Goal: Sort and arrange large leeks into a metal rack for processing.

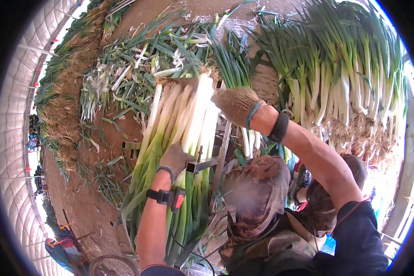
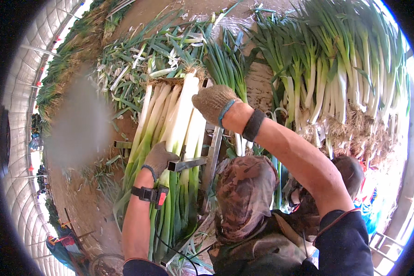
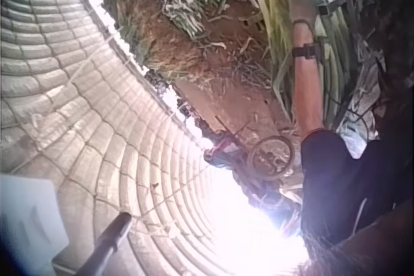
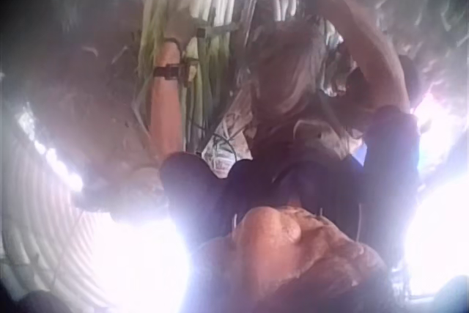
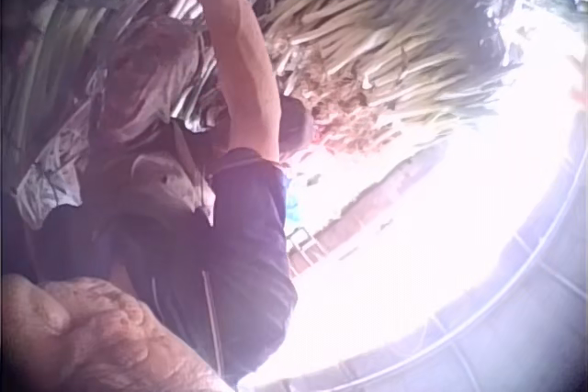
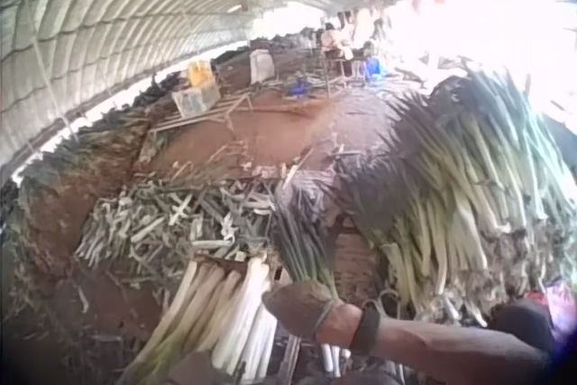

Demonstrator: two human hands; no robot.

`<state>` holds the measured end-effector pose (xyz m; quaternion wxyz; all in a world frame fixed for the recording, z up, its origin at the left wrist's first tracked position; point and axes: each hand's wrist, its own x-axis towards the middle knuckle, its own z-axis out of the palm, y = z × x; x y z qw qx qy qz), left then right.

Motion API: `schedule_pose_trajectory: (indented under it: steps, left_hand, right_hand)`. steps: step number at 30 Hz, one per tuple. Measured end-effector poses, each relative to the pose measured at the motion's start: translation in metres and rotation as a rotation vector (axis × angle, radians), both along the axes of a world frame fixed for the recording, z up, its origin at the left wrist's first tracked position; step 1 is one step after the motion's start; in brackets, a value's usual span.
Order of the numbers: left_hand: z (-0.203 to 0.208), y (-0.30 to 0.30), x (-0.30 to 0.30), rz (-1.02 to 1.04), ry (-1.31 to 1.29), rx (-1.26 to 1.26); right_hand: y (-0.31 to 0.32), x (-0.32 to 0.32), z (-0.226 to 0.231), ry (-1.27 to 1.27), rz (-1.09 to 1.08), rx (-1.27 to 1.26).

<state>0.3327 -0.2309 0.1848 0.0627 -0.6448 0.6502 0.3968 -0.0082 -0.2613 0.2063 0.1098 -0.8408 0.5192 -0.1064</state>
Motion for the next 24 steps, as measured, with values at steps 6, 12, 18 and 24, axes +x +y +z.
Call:
schedule_pose_trajectory:
  steps: [6, 12, 18, 24]
  left_hand:
    - [0.02, -0.01, -0.015, -0.125, -0.019, -0.035]
    - [0.07, 0.071, 0.048, -0.271, 0.103, -0.109]
    - [0.071, 0.099, 0.047, -0.403, -0.062, -0.257]
    - [0.123, 0.102, 0.06, -0.219, -0.11, -0.03]
  right_hand:
    - [-0.075, 0.06, -0.092, -0.07, 0.188, -0.257]
    - [-0.058, 0.096, -0.153, 0.055, 0.19, -0.105]
    - [-0.061, 0.115, -0.145, 0.193, 0.172, -0.121]
    - [-0.073, 0.145, -0.037, 0.426, 0.299, -0.054]
